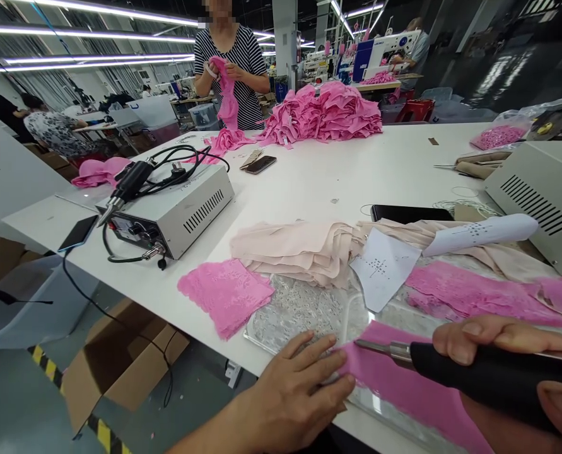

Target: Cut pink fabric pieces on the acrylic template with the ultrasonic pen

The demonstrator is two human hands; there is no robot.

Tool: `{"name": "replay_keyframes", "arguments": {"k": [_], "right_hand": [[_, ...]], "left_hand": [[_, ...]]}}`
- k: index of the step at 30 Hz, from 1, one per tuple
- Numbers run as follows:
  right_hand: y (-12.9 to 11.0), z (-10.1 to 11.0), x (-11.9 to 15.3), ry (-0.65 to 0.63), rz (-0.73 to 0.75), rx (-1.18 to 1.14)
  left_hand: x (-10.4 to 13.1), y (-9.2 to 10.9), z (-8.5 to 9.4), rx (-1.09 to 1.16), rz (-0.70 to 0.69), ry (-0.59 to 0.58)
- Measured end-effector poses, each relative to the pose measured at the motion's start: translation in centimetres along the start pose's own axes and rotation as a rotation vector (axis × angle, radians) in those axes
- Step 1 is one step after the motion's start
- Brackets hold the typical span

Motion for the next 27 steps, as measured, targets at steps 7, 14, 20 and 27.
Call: {"name": "replay_keyframes", "arguments": {"k": [7,14,20,27], "right_hand": [[-0.2,0.2,0.1,-0.018,0.020,0.033],[0.3,-0.3,0.4,-0.050,-0.018,-0.016],[0.4,-1.0,0.4,-0.070,-0.004,-0.021],[-1.7,-3.5,0.1,-0.163,0.076,-0.024]], "left_hand": [[0.3,0.1,-0.4,-0.026,-0.010,-0.038],[0.4,0.1,-0.3,-0.029,-0.011,-0.045],[0.5,0.0,-0.3,-0.031,-0.009,-0.037],[0.3,0.1,-0.1,-0.021,-0.024,-0.045]]}}
Point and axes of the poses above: each hand's wrist, its own x-axis away from the middle knuckle, its own z-axis out of the back of the hand, y = z × x, the point moved 8 cm from there along -x, towards the middle knuckle, and after that the axes turned 2 degrees about -z, right-handed, at the moved point
